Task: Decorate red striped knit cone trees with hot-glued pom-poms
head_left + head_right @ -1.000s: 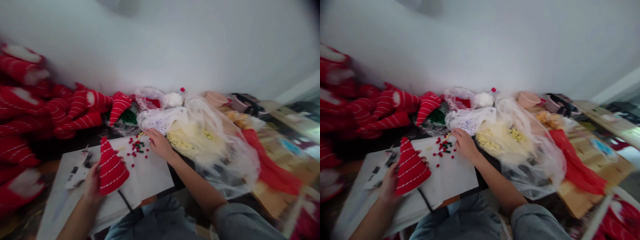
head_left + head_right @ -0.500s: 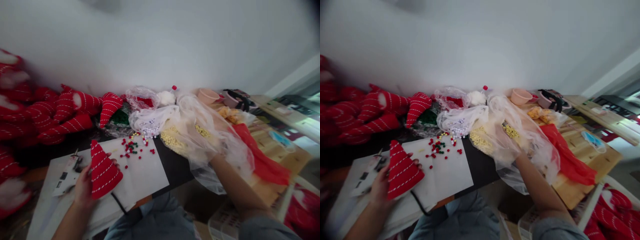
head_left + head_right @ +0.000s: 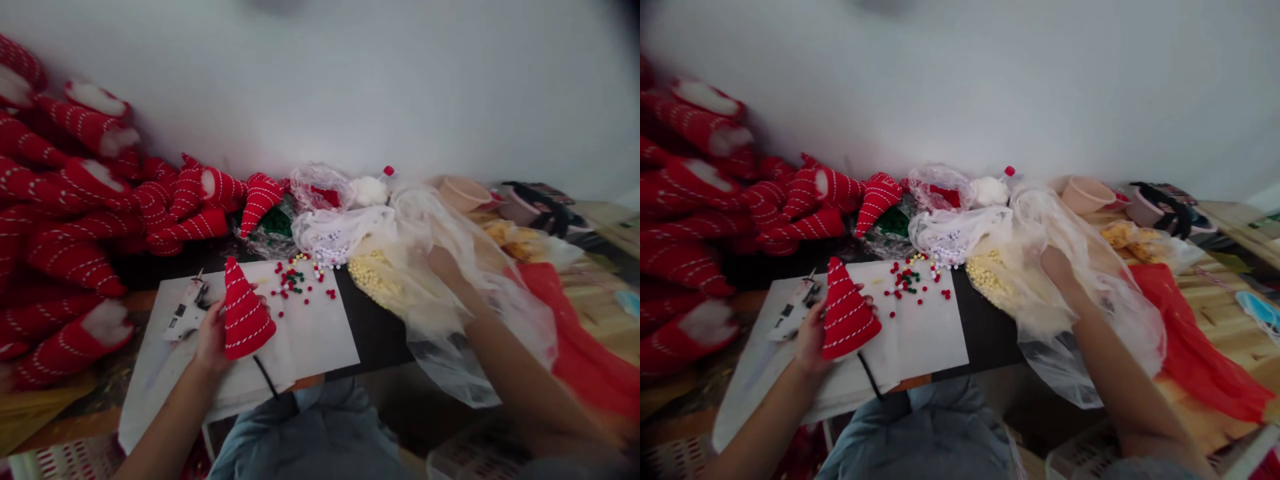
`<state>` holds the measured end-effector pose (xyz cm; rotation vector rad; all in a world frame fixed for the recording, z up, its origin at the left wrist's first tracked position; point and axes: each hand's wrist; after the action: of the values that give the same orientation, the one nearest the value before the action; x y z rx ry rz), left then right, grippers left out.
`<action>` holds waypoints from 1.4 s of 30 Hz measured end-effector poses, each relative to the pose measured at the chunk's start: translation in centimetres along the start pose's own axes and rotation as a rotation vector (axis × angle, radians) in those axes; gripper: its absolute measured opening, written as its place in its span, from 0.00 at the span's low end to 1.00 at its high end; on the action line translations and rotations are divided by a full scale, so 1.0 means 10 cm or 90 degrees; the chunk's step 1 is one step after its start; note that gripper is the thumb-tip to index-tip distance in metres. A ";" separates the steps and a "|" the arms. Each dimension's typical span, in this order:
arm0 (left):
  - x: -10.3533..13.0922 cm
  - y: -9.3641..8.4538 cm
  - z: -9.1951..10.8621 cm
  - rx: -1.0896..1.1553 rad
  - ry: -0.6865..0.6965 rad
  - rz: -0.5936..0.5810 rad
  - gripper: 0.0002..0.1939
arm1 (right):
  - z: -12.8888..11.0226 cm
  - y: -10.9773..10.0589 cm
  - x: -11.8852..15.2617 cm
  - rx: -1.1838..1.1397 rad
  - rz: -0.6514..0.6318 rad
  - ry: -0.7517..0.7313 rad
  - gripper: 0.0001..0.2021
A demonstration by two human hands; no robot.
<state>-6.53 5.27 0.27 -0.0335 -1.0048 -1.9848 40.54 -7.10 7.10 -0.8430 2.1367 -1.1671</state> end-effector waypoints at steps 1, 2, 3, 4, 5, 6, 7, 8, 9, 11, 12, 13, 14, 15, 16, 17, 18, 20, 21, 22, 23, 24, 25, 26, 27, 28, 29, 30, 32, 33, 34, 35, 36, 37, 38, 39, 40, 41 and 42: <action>0.00 0.00 0.00 0.004 0.002 -0.001 0.21 | 0.01 -0.09 -0.04 0.015 -0.003 0.019 0.10; 0.00 0.00 0.00 0.009 0.006 -0.002 0.21 | 0.01 -0.22 -0.08 0.027 -0.003 0.034 0.09; 0.00 0.00 0.00 0.014 0.010 -0.002 0.22 | 0.00 -0.36 -0.11 0.038 0.006 0.045 0.10; 0.00 -0.01 0.00 0.019 0.012 -0.003 0.22 | -0.04 -0.50 -0.13 0.045 0.020 0.048 0.13; -0.01 -0.02 -0.01 0.024 0.012 -0.002 0.22 | -0.10 -0.64 -0.14 0.048 0.040 0.044 0.16; -0.01 -0.03 -0.01 0.027 0.011 -0.002 0.22 | -0.20 -0.75 -0.13 0.049 0.069 0.035 0.17; -0.01 -0.04 -0.01 0.029 0.008 -0.002 0.23 | -0.32 -0.83 -0.11 0.044 0.095 0.018 0.19; -0.02 -0.05 -0.02 0.029 0.005 -0.003 0.24 | -0.48 -0.84 -0.08 0.030 0.130 -0.011 0.19; -0.02 -0.06 -0.02 0.028 0.002 -0.003 0.25 | -0.66 -0.80 -0.03 0.013 0.128 -0.044 0.19; -0.02 -0.07 -0.01 0.029 -0.006 -0.005 0.27 | -1.06 -0.51 0.10 -0.049 0.069 -0.134 0.18; -0.02 -0.07 -0.01 0.031 -0.010 -0.006 0.27 | -1.27 -0.28 0.18 -0.084 0.024 -0.186 0.18; -0.02 -0.07 -0.01 0.035 -0.012 -0.008 0.27 | -1.45 -0.02 0.26 -0.106 -0.024 -0.228 0.18; -0.02 -0.06 -0.01 0.040 -0.011 -0.009 0.27 | -1.62 0.27 0.34 -0.103 -0.064 -0.257 0.18; -0.01 -0.05 -0.01 0.045 -0.010 -0.010 0.26 | -1.75 0.55 0.41 -0.083 -0.109 -0.272 0.18; -0.01 -0.04 -0.01 0.049 -0.009 -0.012 0.25 | -1.86 0.82 0.47 -0.057 -0.148 -0.276 0.19; 0.00 -0.03 -0.01 0.052 -0.007 -0.014 0.25 | -1.93 1.06 0.53 -0.051 -0.169 -0.283 0.18; 0.00 -0.02 -0.01 0.054 -0.006 -0.015 0.24 | -1.97 1.26 0.57 -0.049 -0.183 -0.290 0.17; 0.01 -0.01 -0.02 0.053 -0.005 -0.019 0.23 | -1.97 1.54 0.63 -0.046 -0.206 -0.312 0.16; 0.01 0.00 -0.02 0.053 -0.002 -0.021 0.23 | -1.94 1.62 0.64 -0.046 -0.214 -0.326 0.16; 0.02 0.00 -0.01 0.053 0.002 -0.023 0.24 | -1.90 1.68 0.66 -0.046 -0.220 -0.344 0.17; 0.02 0.01 -0.01 0.054 0.006 -0.026 0.25 | -1.85 1.71 0.67 -0.048 -0.224 -0.360 0.19; 0.02 0.01 -0.01 0.054 0.010 -0.030 0.25 | -1.79 1.73 0.68 -0.051 -0.230 -0.375 0.21; 0.01 0.01 -0.01 0.055 0.014 -0.033 0.26 | -1.74 1.73 0.69 -0.054 -0.241 -0.390 0.24; 0.01 0.02 -0.01 0.057 0.017 -0.035 0.26 | -1.68 1.74 0.70 -0.058 -0.258 -0.405 0.27; 0.01 0.02 -0.01 0.059 0.020 -0.035 0.26 | -1.64 1.74 0.72 -0.059 -0.277 -0.417 0.29; 0.01 0.02 -0.01 0.061 0.022 -0.032 0.26 | -1.60 1.74 0.74 -0.058 -0.294 -0.421 0.30; 0.00 0.02 -0.01 0.063 0.022 -0.027 0.26 | -1.57 1.75 0.76 -0.053 -0.304 -0.416 0.31; 0.00 0.01 -0.02 0.063 0.020 -0.021 0.25 | -1.55 1.75 0.78 -0.047 -0.308 -0.408 0.32; 0.00 0.00 -0.03 0.059 0.011 -0.010 0.23 | -1.53 1.75 0.82 -0.041 -0.311 -0.393 0.33; 0.00 -0.01 -0.03 0.054 0.005 -0.007 0.22 | -1.53 1.74 0.84 -0.042 -0.318 -0.393 0.33; 0.00 -0.02 -0.03 0.052 0.000 -0.007 0.21 | -1.54 1.72 0.85 -0.043 -0.329 -0.398 0.33; 0.00 -0.03 -0.03 0.052 -0.003 -0.009 0.21 | -1.55 1.68 0.86 -0.043 -0.342 -0.401 0.32; 0.00 -0.03 -0.03 0.055 -0.003 -0.015 0.21 | -1.58 1.64 0.85 -0.042 -0.350 -0.398 0.32; 0.00 -0.03 -0.03 0.061 -0.002 -0.022 0.21 | -1.60 1.58 0.82 -0.042 -0.350 -0.389 0.31; 0.00 -0.03 -0.03 0.067 0.002 -0.031 0.22 | -1.64 1.51 0.77 -0.041 -0.339 -0.380 0.29; 0.00 -0.02 -0.03 0.072 0.005 -0.040 0.22 | -1.69 1.44 0.69 -0.041 -0.319 -0.374 0.27; 0.00 -0.02 -0.02 0.074 0.006 -0.047 0.23 | -1.76 1.37 0.58 -0.035 -0.296 -0.377 0.25; 0.00 -0.02 -0.02 0.075 0.004 -0.050 0.23 | -1.84 1.31 0.46 -0.026 -0.273 -0.386 0.23; -0.01 -0.02 -0.03 0.075 0.001 -0.050 0.23 | -1.94 1.27 0.32 -0.013 -0.254 -0.397 0.22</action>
<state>-6.56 5.20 -0.06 0.0722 -1.1357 -1.9926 21.26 5.96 4.56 -1.4654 1.5085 -0.8949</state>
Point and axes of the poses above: each hand's wrist, its own x-axis away from the middle knuckle, its own y-axis out of the palm, z = x × y, and after that the axes turned 14 degrees about -x, right-handed
